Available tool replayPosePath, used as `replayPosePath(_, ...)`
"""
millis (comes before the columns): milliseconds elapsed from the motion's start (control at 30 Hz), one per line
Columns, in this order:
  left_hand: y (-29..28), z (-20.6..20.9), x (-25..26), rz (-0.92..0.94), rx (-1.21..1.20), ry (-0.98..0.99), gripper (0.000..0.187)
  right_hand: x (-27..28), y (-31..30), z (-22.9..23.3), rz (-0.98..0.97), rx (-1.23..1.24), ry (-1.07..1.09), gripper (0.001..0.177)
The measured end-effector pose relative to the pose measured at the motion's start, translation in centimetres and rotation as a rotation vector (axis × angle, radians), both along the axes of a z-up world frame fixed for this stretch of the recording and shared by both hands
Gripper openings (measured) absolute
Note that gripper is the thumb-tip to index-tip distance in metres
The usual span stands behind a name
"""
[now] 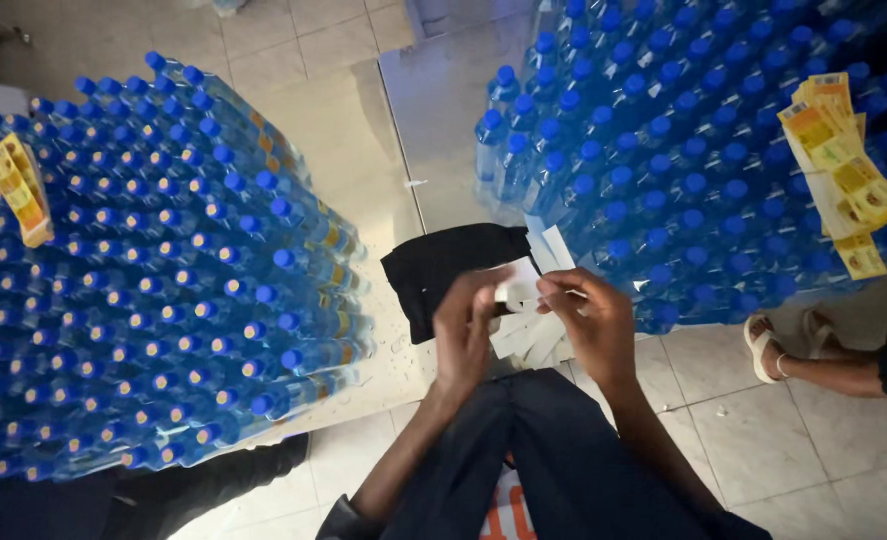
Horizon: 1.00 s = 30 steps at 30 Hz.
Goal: The person repeatedly picks up a plastic water bottle, applies a yellow label to its side, and places it back among stacks of similar bottles. The person handles labels and bottles by hand throughout the clip.
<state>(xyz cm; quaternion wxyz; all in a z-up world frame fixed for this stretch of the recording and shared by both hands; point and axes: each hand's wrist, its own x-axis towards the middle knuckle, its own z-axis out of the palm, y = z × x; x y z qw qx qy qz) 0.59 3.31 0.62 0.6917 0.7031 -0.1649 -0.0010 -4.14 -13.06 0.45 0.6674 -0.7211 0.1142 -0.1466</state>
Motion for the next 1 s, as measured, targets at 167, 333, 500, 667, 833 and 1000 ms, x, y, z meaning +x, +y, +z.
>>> replayPosePath(167, -1.4, -0.2, -1.1, -0.111, -0.100, 0.094, 0.041, 0.0, 1.0, -0.3, 0.006, 0.101, -0.001, 0.011)
replayPosePath(333, -1.9, -1.8, -0.5, -0.091, -0.168, 0.205, 0.026, -0.4, 1.5, 0.8, 0.029, 0.132, 0.014, 0.011)
replayPosePath(500, -2.2, -4.1, 0.4, 0.021, -0.206, 0.408, 0.017, -0.9, 1.7, -0.8, 0.017, 0.243, 0.039, 0.024)
replayPosePath(667, -2.8, -7.0, 2.7, -0.042, -0.275, 0.643, 0.027, -1.0, -0.6, -0.6, 0.258, 0.410, 0.023, 0.074)
replayPosePath(833, -2.8, -7.5, 3.0, -0.244, -0.114, 0.629, 0.021, -0.9, -2.9, -0.6, 0.363, 0.451, 0.035, 0.108)
replayPosePath(1000, -4.5, -7.5, 2.3, -0.422, -0.105, 0.606, 0.015, -0.2, -4.2, -0.5, 0.232, -0.229, -0.049, 0.045)
